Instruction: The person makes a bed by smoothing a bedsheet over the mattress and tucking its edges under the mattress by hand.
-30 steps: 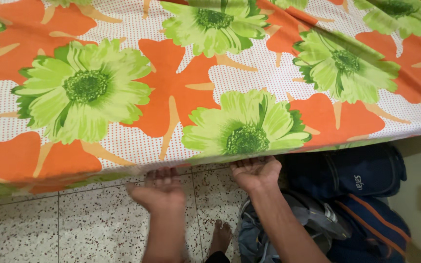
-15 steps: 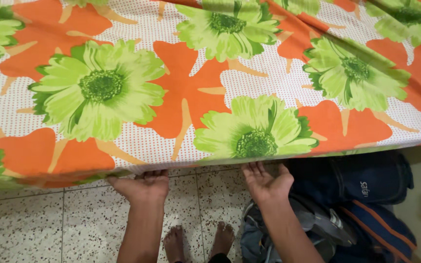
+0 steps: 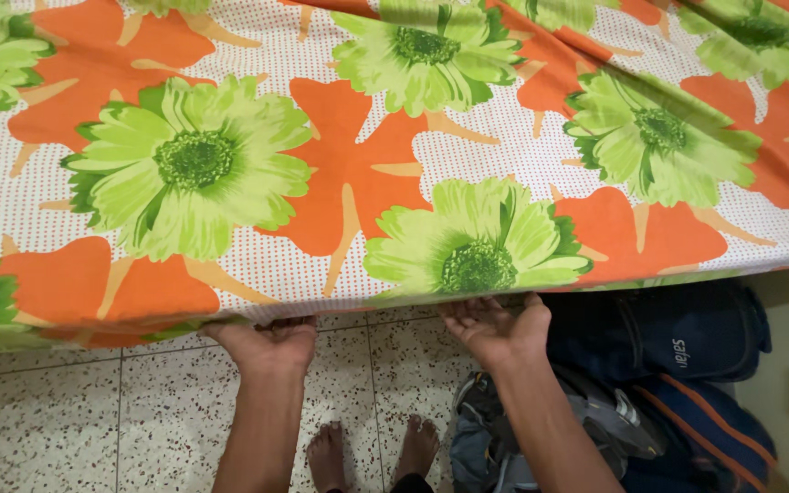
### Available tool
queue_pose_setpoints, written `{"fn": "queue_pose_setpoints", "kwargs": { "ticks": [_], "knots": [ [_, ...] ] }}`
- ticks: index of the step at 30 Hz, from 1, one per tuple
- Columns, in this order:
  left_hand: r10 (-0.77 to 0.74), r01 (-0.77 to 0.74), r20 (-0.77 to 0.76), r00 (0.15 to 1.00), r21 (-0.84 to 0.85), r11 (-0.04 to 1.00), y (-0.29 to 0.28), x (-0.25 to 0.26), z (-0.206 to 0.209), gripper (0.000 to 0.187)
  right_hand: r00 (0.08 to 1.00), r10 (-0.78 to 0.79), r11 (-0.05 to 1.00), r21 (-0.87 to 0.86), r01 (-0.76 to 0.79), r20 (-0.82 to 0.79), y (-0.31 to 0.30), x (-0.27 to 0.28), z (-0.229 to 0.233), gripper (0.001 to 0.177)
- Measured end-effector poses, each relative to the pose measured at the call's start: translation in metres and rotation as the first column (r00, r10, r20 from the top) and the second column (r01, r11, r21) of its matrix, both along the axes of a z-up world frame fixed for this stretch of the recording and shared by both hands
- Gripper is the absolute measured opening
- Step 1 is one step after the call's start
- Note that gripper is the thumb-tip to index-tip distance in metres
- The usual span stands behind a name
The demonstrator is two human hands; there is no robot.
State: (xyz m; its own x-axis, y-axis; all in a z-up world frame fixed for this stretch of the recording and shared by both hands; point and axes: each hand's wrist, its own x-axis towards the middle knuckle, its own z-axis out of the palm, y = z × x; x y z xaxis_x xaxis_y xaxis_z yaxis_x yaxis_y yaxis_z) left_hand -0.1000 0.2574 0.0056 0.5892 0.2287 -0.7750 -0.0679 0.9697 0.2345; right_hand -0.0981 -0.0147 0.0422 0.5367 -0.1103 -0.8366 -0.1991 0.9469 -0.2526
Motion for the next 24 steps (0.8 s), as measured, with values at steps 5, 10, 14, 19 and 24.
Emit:
{"fn": "queue_pose_setpoints", "kwargs": {
  "ticks": [5, 10, 14, 19, 24],
  "knots": [
    [-0.018, 0.017, 0.004, 1.0, 0.03, 0.999, 0.0, 0.004, -0.006, 0.1, 0.99, 0.06, 0.994, -0.084, -0.072, -0.13, 0.002, -0.006, 0.004, 0.069],
    [-0.113, 0.112, 0.03, 0.993, 0.042, 0.993, 0.001, 0.008, -0.035, 0.077, 0.998, 0.048, 0.999, -0.008, -0.049, -0.043, -0.007, 0.0, -0.011, 0.06],
    [-0.096, 0.098, -0.068, 0.993, 0.032, 0.995, 0.0, 0.012, -0.032, 0.078, 0.995, 0.05, 0.998, -0.036, -0.053, -0.084, -0.001, -0.001, -0.006, 0.063],
    [-0.046, 0.047, -0.094, 0.994, 0.001, 0.999, -0.004, 0.01, -0.007, 0.107, 0.996, 0.029, 0.998, -0.05, -0.034, -0.089, 0.003, -0.003, 0.003, 0.07],
    [-0.021, 0.021, -0.004, 1.0, -0.016, 1.0, 0.001, 0.005, 0.007, 0.118, 0.997, -0.001, 1.0, -0.027, -0.001, -0.079, -0.001, -0.004, -0.006, 0.07]
  ]
}}
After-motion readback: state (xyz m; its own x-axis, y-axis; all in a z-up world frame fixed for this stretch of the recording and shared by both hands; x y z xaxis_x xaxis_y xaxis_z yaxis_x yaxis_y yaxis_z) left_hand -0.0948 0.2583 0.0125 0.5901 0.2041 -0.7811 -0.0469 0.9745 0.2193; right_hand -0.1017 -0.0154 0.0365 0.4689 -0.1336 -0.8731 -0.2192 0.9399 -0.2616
